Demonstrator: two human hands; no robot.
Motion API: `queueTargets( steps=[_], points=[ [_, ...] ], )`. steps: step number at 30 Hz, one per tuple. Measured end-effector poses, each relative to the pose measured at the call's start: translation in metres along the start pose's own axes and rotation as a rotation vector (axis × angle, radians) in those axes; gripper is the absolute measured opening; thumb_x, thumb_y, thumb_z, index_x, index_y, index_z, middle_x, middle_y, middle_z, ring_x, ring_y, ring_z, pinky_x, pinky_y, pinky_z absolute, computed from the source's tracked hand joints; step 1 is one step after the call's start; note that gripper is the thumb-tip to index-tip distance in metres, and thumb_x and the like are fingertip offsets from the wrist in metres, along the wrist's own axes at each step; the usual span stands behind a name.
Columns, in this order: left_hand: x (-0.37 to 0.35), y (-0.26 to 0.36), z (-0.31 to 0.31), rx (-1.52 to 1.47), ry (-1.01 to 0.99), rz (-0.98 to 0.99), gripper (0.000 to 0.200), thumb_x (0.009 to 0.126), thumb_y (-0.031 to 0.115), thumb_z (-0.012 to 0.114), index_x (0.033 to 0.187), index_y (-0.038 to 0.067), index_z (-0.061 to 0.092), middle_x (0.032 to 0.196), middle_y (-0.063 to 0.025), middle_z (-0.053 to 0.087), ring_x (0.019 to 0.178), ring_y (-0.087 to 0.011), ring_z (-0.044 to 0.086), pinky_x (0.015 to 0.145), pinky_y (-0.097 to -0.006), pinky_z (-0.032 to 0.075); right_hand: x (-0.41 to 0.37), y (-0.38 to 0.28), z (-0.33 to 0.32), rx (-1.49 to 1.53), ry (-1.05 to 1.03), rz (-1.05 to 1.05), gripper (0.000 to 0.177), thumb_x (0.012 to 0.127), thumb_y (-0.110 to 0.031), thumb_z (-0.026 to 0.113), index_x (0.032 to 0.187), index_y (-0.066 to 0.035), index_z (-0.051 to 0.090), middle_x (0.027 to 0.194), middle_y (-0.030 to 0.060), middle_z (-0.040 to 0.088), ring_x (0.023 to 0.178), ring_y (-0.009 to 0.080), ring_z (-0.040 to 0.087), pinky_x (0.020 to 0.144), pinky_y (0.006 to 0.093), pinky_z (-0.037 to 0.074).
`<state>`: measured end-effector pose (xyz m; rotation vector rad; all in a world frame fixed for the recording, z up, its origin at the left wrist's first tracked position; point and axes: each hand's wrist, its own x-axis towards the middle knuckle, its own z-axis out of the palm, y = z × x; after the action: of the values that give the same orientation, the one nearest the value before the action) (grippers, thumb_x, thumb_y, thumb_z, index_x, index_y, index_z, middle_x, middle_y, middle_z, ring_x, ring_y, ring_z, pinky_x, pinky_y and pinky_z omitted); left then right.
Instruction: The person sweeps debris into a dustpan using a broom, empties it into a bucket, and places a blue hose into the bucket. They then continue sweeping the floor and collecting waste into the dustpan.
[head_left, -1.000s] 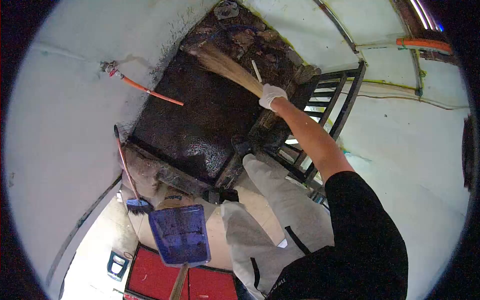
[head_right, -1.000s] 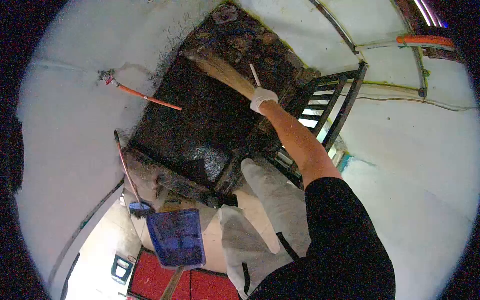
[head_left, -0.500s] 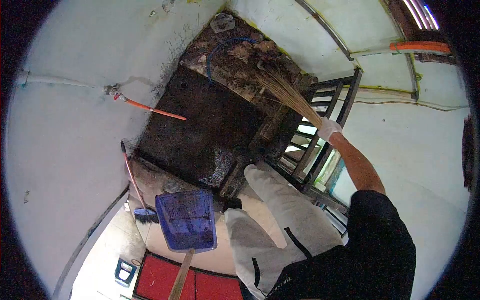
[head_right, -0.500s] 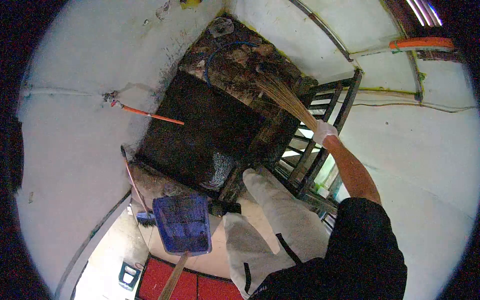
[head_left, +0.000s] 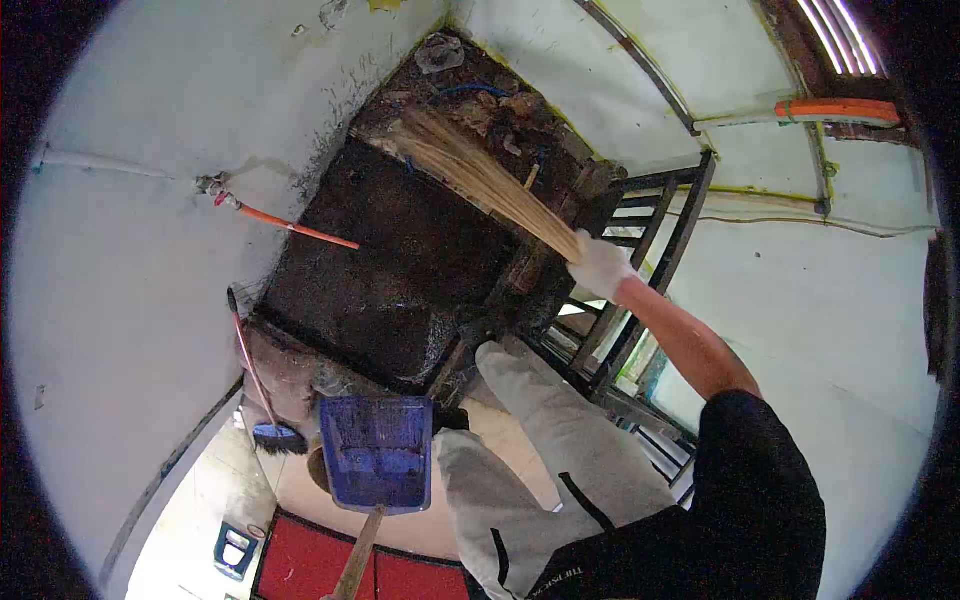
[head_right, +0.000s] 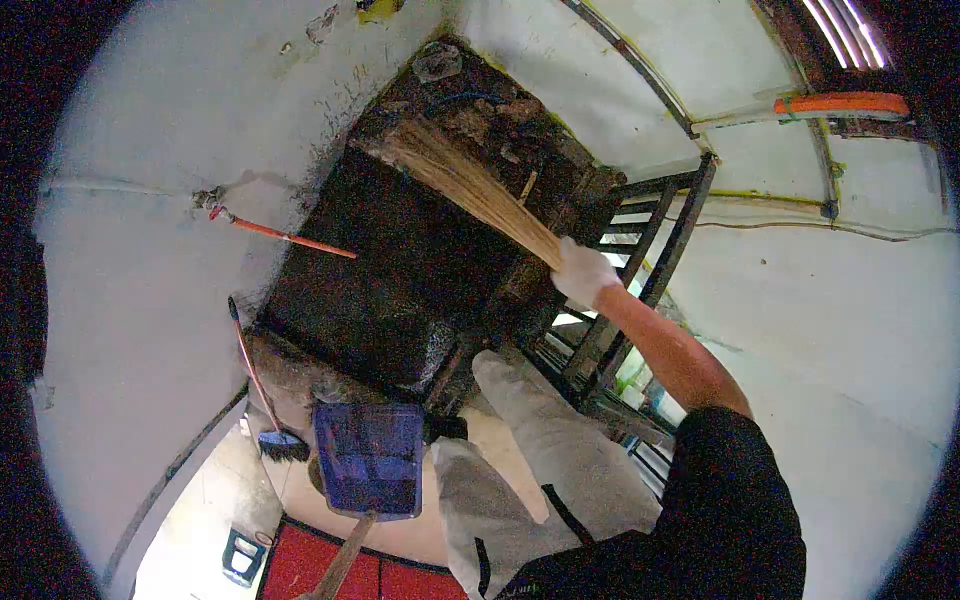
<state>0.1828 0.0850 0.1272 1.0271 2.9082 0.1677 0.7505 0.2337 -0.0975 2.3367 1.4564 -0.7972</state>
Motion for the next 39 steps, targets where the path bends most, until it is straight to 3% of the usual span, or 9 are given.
queueTargets(
  steps=[6,9,14,26,28,31,33,34,39],
  points=[
    [-0.001,0.019,0.011,-0.181,0.044,-0.041,0.04,0.086,0.024,0.064,0.1,0.022,0.026,0.069,0.0053,0.044,0.079,-0.0139,0.048,0.078,-0.0511,0.035,0.133,-0.065,0.037,-0.112,-0.102,0.009,0.036,0.083,-0.021,0.061,0.114,-0.001,0.06,0.097,0.0208,0.071,0.088,0.0361,0.07,0.073,0.0465,0.057],
    [0.005,0.019,0.005,-0.239,0.038,-0.049,0.035,0.086,0.022,0.063,0.092,0.021,0.029,0.067,0.0053,0.043,0.077,-0.014,0.048,0.077,-0.0507,0.035,0.127,-0.043,0.051,-0.229,-0.157,0.07,0.049,0.089,-0.025,0.06,0.133,-0.004,0.05,0.111,0.0194,0.069,0.102,0.0317,0.068,0.079,0.041,0.057],
    [0.003,0.025,0.004,-0.407,0.047,-0.112,0.03,0.085,0.018,0.063,0.08,0.02,0.033,0.064,0.0051,0.043,0.073,-0.0143,0.049,0.075,-0.0499,0.035,0.066,0.016,0.035,-0.308,-0.225,0.112,0.038,0.086,-0.02,0.059,0.117,0.002,0.064,0.121,0.0187,0.065,0.105,0.0321,0.068,0.085,0.0401,0.057],
    [0.005,-0.002,0.067,-0.972,-0.064,-0.41,0.043,0.087,0.028,0.07,0.063,0.015,0.037,0.054,0.005,0.039,0.058,-0.0144,0.049,0.075,-0.0528,0.039,-0.035,0.065,0.012,-0.079,-0.243,0.143,0.044,0.084,-0.029,0.062,0.112,0.003,0.051,0.086,0.0235,0.068,0.083,0.0403,0.069,0.077,0.0469,0.055],
    [-0.013,0.087,0.089,-1.004,-0.115,0.286,0.019,0.087,0.009,0.066,0.084,0.005,0.048,0.076,-0.0021,0.05,0.07,-0.0128,0.049,0.065,-0.0309,0.041,-0.054,0.071,0.015,-0.071,-0.235,0.129,0.045,0.083,-0.031,0.063,0.112,0.002,0.051,0.085,0.0239,0.068,0.083,0.0406,0.068,0.076,0.0473,0.055],
    [-0.007,0.122,0.143,-1.16,-0.293,0.336,0.014,0.083,0.005,0.066,0.084,0.005,0.052,0.083,-0.0035,0.054,0.078,-0.0155,0.052,0.071,-0.0333,0.044,-0.083,0.077,0.008,-0.008,-0.19,0.105,0.048,0.081,-0.033,0.065,0.111,0.002,0.051,0.083,0.0243,0.067,0.081,0.0411,0.068,0.075,0.0479,0.054],
    [-0.025,0.174,0.154,-0.615,-0.094,0.434,0.013,0.084,-0.001,0.066,0.087,0.004,0.055,0.086,-0.0036,0.056,0.083,-0.0157,0.056,0.079,-0.0354,0.048,-0.087,0.083,0.001,0.036,-0.163,0.088,0.049,0.08,-0.034,0.067,0.11,0.002,0.051,0.082,0.0244,0.066,0.08,0.0412,0.068,0.075,0.0481,0.054],
    [-0.024,0.194,0.17,-1.166,-0.388,0.141,0.013,0.085,-0.001,0.067,0.086,0.003,0.055,0.084,-0.0022,0.056,0.081,-0.0148,0.054,0.075,-0.0323,0.046,-0.084,0.087,-0.001,0.065,-0.146,0.13,0.051,0.08,-0.035,0.069,0.11,0.003,0.052,0.082,0.0246,0.066,0.08,0.0412,0.068,0.074,0.0482,0.053],
    [-0.012,0.254,0.237,-1.068,-0.516,0.536,0.013,0.084,-0.001,0.069,0.083,0.005,0.057,0.084,0.0003,0.055,0.079,-0.0117,0.049,0.074,-0.0281,0.042,-0.033,0.128,-0.015,0.155,0.05,0.056,0.055,0.08,-0.034,0.071,0.114,0.004,0.051,0.085,0.024,0.067,0.082,0.0395,0.069,0.07,0.0466,0.054]
  ],
)
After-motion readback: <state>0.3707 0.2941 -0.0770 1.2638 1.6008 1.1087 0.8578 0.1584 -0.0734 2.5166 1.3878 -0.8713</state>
